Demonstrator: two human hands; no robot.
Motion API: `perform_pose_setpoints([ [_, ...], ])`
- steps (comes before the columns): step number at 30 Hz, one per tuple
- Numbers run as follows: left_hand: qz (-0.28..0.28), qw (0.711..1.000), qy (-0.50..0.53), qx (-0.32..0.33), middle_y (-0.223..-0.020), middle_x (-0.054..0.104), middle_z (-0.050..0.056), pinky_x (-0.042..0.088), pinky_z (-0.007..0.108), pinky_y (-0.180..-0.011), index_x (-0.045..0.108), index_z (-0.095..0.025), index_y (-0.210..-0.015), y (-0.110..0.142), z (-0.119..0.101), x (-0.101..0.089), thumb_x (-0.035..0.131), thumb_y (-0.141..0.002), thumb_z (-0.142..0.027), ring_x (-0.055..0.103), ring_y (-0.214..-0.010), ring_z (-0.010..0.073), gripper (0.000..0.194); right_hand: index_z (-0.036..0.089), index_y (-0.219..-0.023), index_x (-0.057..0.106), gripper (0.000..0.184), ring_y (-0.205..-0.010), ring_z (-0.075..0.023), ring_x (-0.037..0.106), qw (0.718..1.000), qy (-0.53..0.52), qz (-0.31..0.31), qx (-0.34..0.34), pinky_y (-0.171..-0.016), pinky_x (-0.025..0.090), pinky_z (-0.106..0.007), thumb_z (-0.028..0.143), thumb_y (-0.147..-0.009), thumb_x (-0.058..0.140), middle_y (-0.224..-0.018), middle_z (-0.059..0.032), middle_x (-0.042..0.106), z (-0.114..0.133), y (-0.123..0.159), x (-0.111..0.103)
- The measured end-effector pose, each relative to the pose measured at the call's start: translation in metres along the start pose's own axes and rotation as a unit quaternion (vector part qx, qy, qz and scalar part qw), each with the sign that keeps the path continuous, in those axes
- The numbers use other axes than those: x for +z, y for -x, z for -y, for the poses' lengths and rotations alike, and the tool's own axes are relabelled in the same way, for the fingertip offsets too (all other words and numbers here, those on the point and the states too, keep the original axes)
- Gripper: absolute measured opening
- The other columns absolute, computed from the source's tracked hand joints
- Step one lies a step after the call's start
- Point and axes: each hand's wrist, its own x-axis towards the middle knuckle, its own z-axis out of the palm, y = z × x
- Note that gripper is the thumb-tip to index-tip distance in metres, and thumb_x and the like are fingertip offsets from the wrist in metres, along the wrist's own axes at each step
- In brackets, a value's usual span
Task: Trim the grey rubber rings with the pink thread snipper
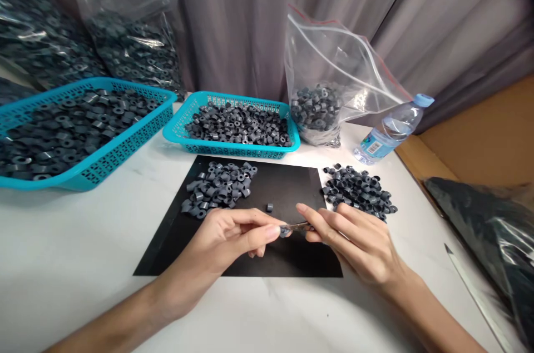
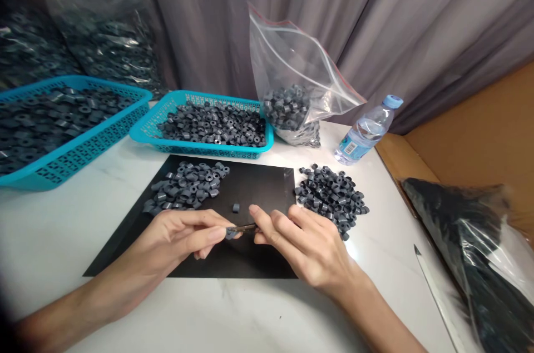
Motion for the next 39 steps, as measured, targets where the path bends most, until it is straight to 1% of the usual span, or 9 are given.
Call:
perform_pose_setpoints([
  [4, -0.010, 1.000, -0.003, 0.006, -0.078, 0.068, 0.001, 0.039, 0.025, -0.065, 0.080, -0.023, -0.091, -0.001, -0.002, -0.001, 0.070, -0.086, -0.042, 0.051, -0.070, 0.0127, 0.022, 0.013, -0.153, 0.035, 0.058, -0.063, -0.0140, 0.053, 0.999, -0.040, -0.019, 0.028, -0.058, 0.044, -0.028, 0.011, -0.099, 0.055, -0.086, -0.0062, 0.069, -0.001, 0.001, 0.001],
  [8, -0.025, 0.999, -0.015, 0.012, -0.079, 0.069, 0.001, 0.040, 0.025, -0.067, 0.081, -0.024, -0.091, -0.001, -0.004, -0.003, 0.071, -0.085, -0.042, 0.052, -0.073, 0.0135, 0.022, 0.016, -0.153, 0.038, 0.055, -0.066, -0.0142, 0.054, 0.995, -0.074, -0.036, 0.054, -0.060, 0.045, -0.027, 0.011, -0.100, 0.052, -0.087, -0.0068, 0.067, 0.000, 0.001, -0.001],
  [14, -0.027, 0.999, -0.021, 0.018, -0.082, 0.071, 0.003, 0.042, 0.026, -0.068, 0.081, -0.024, -0.094, -0.002, -0.005, -0.003, 0.071, -0.084, -0.042, 0.055, -0.074, 0.0148, 0.023, 0.017, -0.155, 0.031, 0.058, -0.062, -0.0132, 0.050, 0.996, -0.074, -0.003, 0.046, -0.059, 0.044, -0.027, 0.012, -0.101, 0.050, -0.085, -0.0053, 0.066, 0.002, 0.000, 0.000],
  [18, -0.024, 0.999, -0.019, 0.021, -0.081, 0.071, 0.002, 0.043, 0.026, -0.068, 0.081, -0.025, -0.096, -0.002, -0.005, -0.002, 0.071, -0.084, -0.041, 0.054, -0.073, 0.0143, 0.023, 0.017, -0.155, 0.031, 0.060, -0.063, -0.0133, 0.051, 0.996, -0.069, 0.008, 0.048, -0.059, 0.044, -0.027, 0.011, -0.100, 0.052, -0.085, -0.0050, 0.065, 0.002, 0.000, 0.001],
  [27, -0.022, 1.000, -0.007, 0.005, -0.078, 0.071, 0.001, 0.044, 0.025, -0.068, 0.081, -0.025, -0.096, -0.003, -0.004, -0.001, 0.073, -0.083, -0.039, 0.054, -0.069, 0.0130, 0.022, 0.015, -0.155, 0.032, 0.058, -0.064, -0.0140, 0.053, 0.997, -0.071, 0.000, 0.041, -0.059, 0.045, -0.027, 0.013, -0.101, 0.051, -0.085, -0.0055, 0.065, 0.002, -0.001, 0.001],
  [29, -0.029, 0.999, -0.015, 0.002, -0.078, 0.072, 0.003, 0.045, 0.026, -0.068, 0.082, -0.024, -0.096, -0.004, -0.003, -0.001, 0.073, -0.083, -0.040, 0.055, -0.070, 0.0142, 0.023, 0.016, -0.154, 0.034, 0.057, -0.065, -0.0139, 0.054, 0.995, -0.078, -0.017, 0.056, -0.061, 0.045, -0.027, 0.012, -0.100, 0.052, -0.086, -0.0055, 0.065, 0.000, 0.002, 0.003],
  [32, -0.047, 0.999, -0.015, 0.002, -0.084, 0.075, 0.004, 0.046, 0.026, -0.070, 0.082, -0.024, -0.096, -0.005, 0.000, -0.002, 0.073, -0.083, -0.041, 0.058, -0.074, 0.0157, 0.023, 0.017, -0.151, 0.041, 0.051, -0.070, -0.0141, 0.056, 0.991, -0.077, -0.022, 0.110, -0.065, 0.046, -0.026, 0.013, -0.101, 0.050, -0.082, -0.0045, 0.063, -0.004, 0.008, 0.010],
  [35, -0.063, 0.998, -0.004, -0.002, -0.086, 0.076, 0.004, 0.047, 0.025, -0.074, 0.082, -0.025, -0.096, -0.006, 0.001, -0.003, 0.073, -0.082, -0.041, 0.060, -0.076, 0.0159, 0.022, 0.014, -0.144, 0.050, 0.040, -0.071, -0.0142, 0.058, 0.986, -0.041, 0.009, 0.164, -0.064, 0.048, -0.025, 0.017, -0.104, 0.045, -0.078, -0.0039, 0.060, -0.009, 0.012, 0.021],
  [39, -0.070, 0.997, 0.010, -0.016, -0.088, 0.078, 0.005, 0.047, 0.026, -0.075, 0.082, -0.023, -0.095, -0.007, -0.002, -0.005, 0.073, -0.083, -0.041, 0.060, -0.074, 0.0151, 0.023, 0.011, -0.140, 0.053, 0.039, -0.076, -0.0164, 0.063, 0.980, 0.022, 0.061, 0.190, -0.062, 0.050, -0.026, 0.026, -0.106, 0.042, -0.088, -0.0070, 0.064, -0.009, 0.012, 0.034],
])
